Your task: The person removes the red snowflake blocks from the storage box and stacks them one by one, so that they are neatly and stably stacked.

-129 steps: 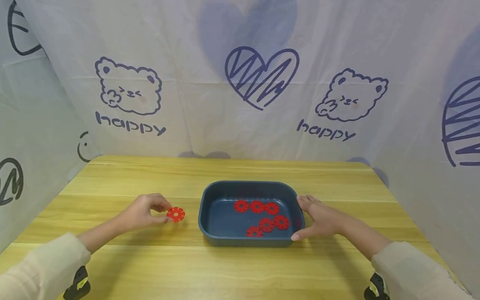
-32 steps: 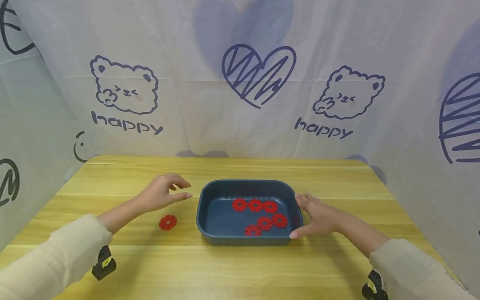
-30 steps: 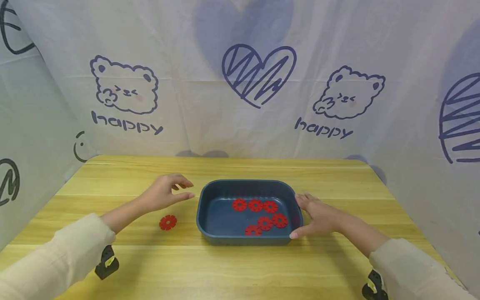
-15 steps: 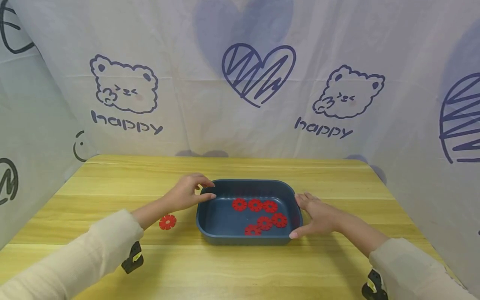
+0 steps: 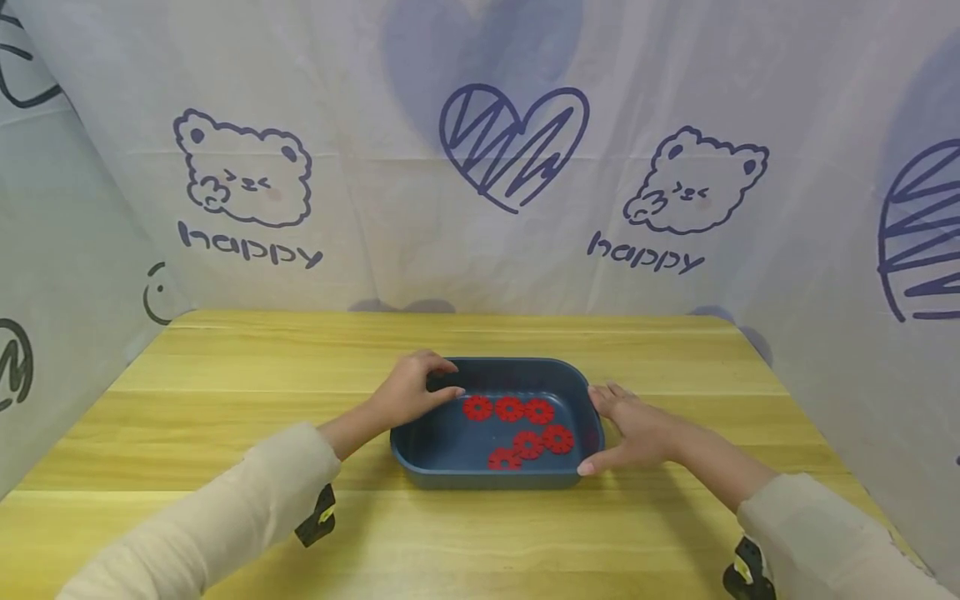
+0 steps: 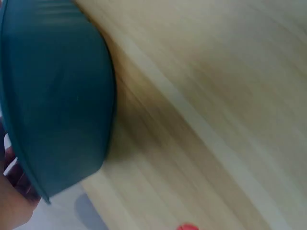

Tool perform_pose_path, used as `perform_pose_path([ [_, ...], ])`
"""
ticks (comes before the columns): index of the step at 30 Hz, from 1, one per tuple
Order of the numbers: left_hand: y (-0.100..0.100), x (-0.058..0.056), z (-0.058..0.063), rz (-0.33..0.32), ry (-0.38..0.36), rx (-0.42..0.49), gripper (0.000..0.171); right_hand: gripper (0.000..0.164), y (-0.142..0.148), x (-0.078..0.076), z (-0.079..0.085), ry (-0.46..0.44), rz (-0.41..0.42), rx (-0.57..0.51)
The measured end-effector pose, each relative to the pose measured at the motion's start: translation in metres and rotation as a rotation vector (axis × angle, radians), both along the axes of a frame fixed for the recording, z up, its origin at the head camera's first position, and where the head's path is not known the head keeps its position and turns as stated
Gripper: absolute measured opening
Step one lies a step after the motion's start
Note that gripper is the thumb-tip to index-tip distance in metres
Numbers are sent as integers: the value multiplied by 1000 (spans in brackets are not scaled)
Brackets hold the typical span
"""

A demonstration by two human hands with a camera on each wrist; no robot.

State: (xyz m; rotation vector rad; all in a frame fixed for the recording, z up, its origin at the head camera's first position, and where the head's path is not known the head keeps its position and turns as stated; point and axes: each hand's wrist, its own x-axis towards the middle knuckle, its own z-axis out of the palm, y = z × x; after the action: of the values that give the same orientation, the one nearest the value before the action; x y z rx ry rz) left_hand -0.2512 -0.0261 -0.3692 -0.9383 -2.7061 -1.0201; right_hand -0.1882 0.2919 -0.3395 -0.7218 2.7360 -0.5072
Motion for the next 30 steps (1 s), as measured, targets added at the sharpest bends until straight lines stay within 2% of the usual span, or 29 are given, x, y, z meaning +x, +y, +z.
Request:
perform_pose_path([
  [6, 16, -1, -5, 12, -44, -39, 36, 107, 0, 0, 1, -12, -6, -6],
  [12, 27, -4, -8, 58, -127, -177, 38, 107, 0, 0, 1, -7, -5, 0],
  [16, 31, -6, -11, 96, -156, -234, 39, 108, 0, 0, 2, -10, -8, 3],
  [22, 33, -10, -17, 107, -136, -298, 35, 109, 0, 0, 2, -14, -15, 6],
  [30, 34, -10, -20, 87, -119, -320, 23, 108, 0, 0, 0, -15, -13, 6],
])
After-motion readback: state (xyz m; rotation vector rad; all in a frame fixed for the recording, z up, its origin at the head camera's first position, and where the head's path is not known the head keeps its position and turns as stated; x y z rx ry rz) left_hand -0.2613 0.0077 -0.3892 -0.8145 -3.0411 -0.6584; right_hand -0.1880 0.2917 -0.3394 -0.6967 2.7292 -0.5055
